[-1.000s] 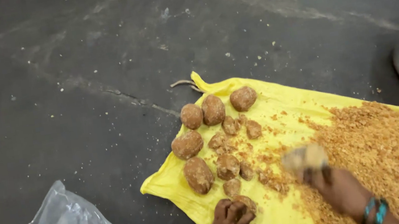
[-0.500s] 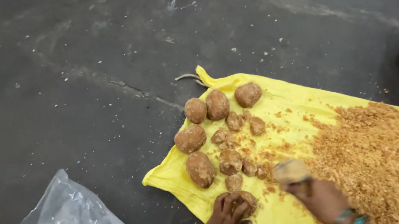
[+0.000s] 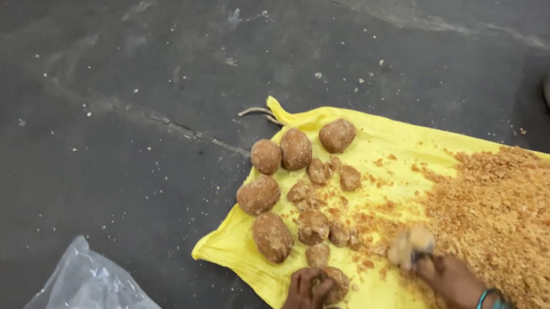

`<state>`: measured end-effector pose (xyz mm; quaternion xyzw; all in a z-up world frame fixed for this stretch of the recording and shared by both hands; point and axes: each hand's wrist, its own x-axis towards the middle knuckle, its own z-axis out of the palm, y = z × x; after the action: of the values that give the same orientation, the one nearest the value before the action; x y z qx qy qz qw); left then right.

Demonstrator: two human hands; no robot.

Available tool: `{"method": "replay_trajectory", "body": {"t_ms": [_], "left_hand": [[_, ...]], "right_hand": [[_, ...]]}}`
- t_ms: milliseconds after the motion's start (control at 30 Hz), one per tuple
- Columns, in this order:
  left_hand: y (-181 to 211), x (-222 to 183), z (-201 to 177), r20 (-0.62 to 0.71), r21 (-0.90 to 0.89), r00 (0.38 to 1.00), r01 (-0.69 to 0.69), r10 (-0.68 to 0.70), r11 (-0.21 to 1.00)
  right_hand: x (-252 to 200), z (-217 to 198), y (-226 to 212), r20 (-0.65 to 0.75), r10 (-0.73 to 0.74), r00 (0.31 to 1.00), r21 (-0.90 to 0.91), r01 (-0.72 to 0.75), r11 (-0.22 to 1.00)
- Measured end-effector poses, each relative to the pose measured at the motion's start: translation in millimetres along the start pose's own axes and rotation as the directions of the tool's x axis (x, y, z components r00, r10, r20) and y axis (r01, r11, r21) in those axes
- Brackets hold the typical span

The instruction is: The person sits at a yellow cloth on the floor and breaks hard brown sugar (jaggery) lumps into smaller pieces, striking each lump with a short-handled mallet while steadying the lumps with the other hand. Broken pieces and crumbs accumulate in a pile on the cloth as the person works through the lumps one at a time.

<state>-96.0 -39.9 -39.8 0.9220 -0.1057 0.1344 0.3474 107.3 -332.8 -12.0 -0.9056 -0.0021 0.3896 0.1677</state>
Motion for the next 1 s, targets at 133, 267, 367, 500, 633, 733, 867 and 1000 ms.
{"method": "replay_trajectory", "body": {"t_ms": [133,267,367,500,633,733,867,1000], "left_hand": [[10.9,-4.4,1.9,-0.067,-0.019,0.998,0.012,-0.013,1.000],[22.2,1.5,-11.3,-0.036,-0.053,0.999,0.030,-0.032,0.998],[19.3,1.4,-13.0,-0.027,-0.077,0.999,0.031,-0.033,0.997],[17.5,0.8,-15.2,-0.042,-0.045,0.998,0.053,-0.055,0.998],[19.6,-0.2,-8.6,-0.039,-0.046,0.997,0.070,-0.072,0.996],[24.2,4.8,-18.5,0.011,-0.059,0.996,0.091,-0.090,0.994],[18.8,2.6,-12.4,0.050,-0.080,0.994,0.101,-0.097,0.992],[22.6,-7.8,-2.1,-0.015,-0.061,0.993,0.114,-0.115,0.992]], "right_hand": [[-90.2,-34.1,-58.2,-0.006,0.021,1.000,0.176,-0.019,0.984],[-46.4,23.3,-35.7,-0.072,-0.300,0.951,-0.033,0.299,0.954],[-47.1,12.6,-80.4,-0.074,-0.267,0.961,-0.362,0.224,0.905],[-72.0,-37.1,-93.8,0.111,0.024,0.994,0.240,-0.050,0.970],[-86.2,-30.5,-48.8,0.009,-0.051,0.999,0.203,0.048,0.978],[-31.2,7.2,14.7,-0.023,0.045,0.999,-0.315,-0.050,0.948],[-29.8,-16.2,16.8,-0.008,-0.143,0.990,0.323,0.138,0.936],[-79.5,-53.6,-49.2,0.050,0.076,0.996,0.283,-0.087,0.955]]}}
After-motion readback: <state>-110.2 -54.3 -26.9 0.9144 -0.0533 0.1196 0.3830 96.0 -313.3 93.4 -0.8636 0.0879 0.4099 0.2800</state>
